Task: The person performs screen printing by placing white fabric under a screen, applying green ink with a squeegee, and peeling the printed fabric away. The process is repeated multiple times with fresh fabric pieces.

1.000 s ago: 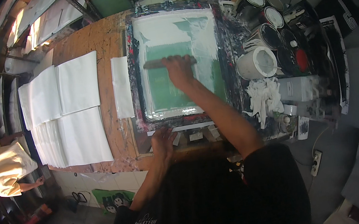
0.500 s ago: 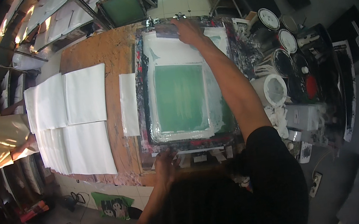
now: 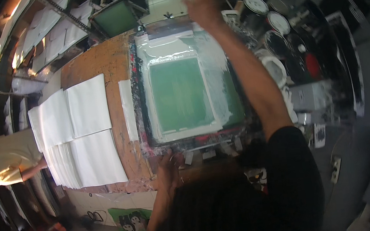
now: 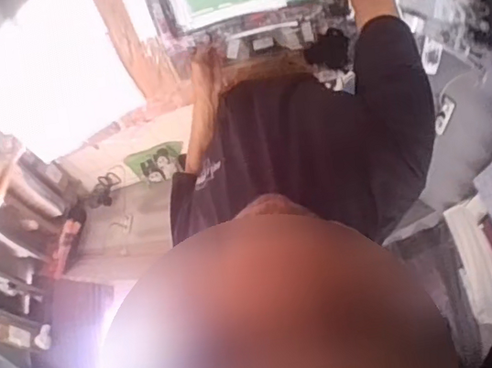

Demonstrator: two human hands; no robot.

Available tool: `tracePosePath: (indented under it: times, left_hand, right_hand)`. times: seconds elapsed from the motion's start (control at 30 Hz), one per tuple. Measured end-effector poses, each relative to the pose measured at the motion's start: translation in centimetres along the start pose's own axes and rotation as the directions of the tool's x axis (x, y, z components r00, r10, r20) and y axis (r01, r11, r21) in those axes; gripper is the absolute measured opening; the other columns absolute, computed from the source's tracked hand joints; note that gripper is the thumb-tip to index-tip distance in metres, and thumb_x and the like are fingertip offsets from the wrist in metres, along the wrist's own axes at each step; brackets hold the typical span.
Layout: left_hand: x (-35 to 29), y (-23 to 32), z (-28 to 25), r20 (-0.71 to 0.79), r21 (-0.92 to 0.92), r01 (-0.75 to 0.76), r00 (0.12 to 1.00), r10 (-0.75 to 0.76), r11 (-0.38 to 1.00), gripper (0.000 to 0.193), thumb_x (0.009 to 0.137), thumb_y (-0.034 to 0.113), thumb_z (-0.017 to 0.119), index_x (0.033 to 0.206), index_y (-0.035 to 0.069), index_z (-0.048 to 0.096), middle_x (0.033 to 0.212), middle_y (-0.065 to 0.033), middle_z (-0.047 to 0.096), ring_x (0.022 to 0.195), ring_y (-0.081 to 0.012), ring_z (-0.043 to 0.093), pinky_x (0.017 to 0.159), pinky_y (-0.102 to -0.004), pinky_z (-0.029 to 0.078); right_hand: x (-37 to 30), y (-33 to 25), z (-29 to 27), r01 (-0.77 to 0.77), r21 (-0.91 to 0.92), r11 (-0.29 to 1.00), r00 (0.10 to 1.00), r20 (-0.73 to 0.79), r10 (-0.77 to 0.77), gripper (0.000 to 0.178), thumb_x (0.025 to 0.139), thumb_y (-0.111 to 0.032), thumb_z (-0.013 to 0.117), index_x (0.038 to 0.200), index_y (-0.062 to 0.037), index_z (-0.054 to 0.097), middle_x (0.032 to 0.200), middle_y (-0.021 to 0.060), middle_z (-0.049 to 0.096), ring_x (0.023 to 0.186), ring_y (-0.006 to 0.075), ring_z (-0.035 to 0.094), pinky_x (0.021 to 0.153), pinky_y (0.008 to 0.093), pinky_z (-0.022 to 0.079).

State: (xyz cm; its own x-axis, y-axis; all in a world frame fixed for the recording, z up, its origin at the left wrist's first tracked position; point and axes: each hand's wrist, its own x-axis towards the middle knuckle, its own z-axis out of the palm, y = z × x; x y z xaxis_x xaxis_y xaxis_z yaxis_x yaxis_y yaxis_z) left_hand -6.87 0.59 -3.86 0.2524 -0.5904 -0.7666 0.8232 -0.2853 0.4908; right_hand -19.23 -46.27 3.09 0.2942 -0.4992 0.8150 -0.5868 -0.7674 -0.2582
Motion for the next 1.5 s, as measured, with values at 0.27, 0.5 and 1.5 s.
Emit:
tracePosePath:
  times: [0.27,0.5,1.5]
  left_hand:
    - [-1.4,4.9,1.3,0.418,-0.028,-0.195,0.888,0.189,0.98,0.022,0.101,0.026,0.063,0.109,0.006,0.058,0.115,-0.0146,0.067,0.112,-0.0342,0.066,0.102,-0.0465,0.05]
    - [-3.7,10.7,6.4,0.598,-0.039,-0.343,0.744,0.298,0.938,0.022,0.104,0.028,0.058,0.104,0.006,0.059,0.114,-0.0188,0.066,0.114,-0.0326,0.066,0.11,-0.047,0.046]
    - [-3.0,12.1,6.8,0.482,0.07,-0.398,0.816,0.318,0.915,0.047,0.102,0.038,0.061,0.131,0.001,0.055,0.113,-0.0194,0.068,0.095,-0.0305,0.071,0.102,-0.0456,0.05]
  right_hand:
    - [-16.4,-14.9,-33.2,-0.528,-0.003,0.849,0.712,-0.546,0.441,0.029,0.109,-0.024,0.048,0.095,0.0006,0.054,0.085,0.0075,0.059,0.069,0.016,0.048,0.066,0.0326,0.043]
    - [-34.0,-19.0,-17.7,-0.828,-0.459,0.323,0.237,0.236,0.942,0.052,0.083,-0.045,0.079,0.112,-0.0021,0.068,0.103,0.018,0.072,0.097,0.0346,0.071,0.084,0.0443,0.054]
    - [2.2,13.2,-71.2,-0.586,-0.791,0.176,0.678,-0.36,0.641,0.035,0.087,-0.016,0.064,0.122,-0.015,0.072,0.123,0.0141,0.071,0.111,0.035,0.067,0.096,0.0463,0.052]
